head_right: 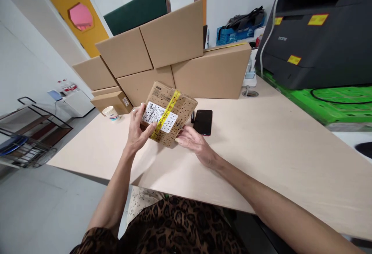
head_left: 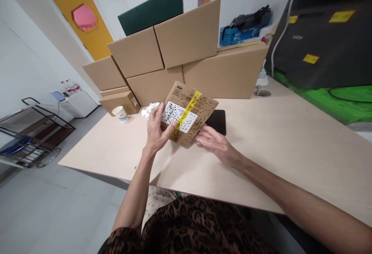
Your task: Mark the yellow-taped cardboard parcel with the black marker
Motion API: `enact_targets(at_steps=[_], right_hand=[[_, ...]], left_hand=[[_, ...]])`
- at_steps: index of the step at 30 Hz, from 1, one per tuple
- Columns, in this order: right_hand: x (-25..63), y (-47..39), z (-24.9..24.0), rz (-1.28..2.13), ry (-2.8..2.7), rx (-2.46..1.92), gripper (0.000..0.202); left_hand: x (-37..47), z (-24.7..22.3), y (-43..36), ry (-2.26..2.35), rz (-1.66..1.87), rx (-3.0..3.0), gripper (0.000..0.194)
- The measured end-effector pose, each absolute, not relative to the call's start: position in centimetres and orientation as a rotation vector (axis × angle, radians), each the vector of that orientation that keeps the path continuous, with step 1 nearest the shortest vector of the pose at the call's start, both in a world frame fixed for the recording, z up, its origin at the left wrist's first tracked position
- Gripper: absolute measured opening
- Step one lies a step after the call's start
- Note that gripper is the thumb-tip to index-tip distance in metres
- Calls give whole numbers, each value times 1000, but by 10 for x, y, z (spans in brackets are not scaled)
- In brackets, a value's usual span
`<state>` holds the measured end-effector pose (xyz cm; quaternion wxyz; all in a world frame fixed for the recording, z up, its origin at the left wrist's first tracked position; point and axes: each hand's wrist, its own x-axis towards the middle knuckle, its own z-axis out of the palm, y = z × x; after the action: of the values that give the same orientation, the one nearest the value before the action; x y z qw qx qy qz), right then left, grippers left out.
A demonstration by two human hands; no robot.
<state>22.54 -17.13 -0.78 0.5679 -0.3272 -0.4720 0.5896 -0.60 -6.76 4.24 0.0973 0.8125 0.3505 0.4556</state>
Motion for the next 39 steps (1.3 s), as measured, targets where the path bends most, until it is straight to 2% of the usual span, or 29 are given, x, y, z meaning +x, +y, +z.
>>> enact_targets(at_steps=[3, 8, 11, 15, 19, 22, 25, 31, 35, 39], right_hand=[[218, -177, -9, 1463, -1115, -734, 57], [213, -178, -21, 1569, -1115, -751, 62], [212, -174, -29, 1599, -1104, -787, 69], [214, -168, -32, 1580, -1108, -838, 82], [225, -166, -18, 1547, -1139, -893, 63], [241, -163, -4, 1373, -1135, -932, 46], [264, -154, 5, 1144, -1044, -998, 39], [316, -120, -4, 872, -1043, -1258, 36], [324, -94, -12, 621, -1401, -1461, 19], [314, -69, -8, 172, -1988, -1794, 29]], left_hand=[[-6, 69, -63, 1139, 1152, 2637, 85], [7, 95, -47, 1293, 689, 2814, 89], [16, 91, -27, 1301, 531, 2835, 91], [18, 73, -4, 1284, 490, 2711, 90], [7, 60, -1, 1279, 414, 2563, 90], [-3, 56, -9, 1286, 360, 2563, 102], [-14, 53, -17, 1233, 308, 2616, 114], [-40, 55, -23, 1127, 230, 2659, 113], [-51, 67, -30, 1101, 188, 2621, 113], [-54, 82, -43, 1099, 85, 2585, 104]])
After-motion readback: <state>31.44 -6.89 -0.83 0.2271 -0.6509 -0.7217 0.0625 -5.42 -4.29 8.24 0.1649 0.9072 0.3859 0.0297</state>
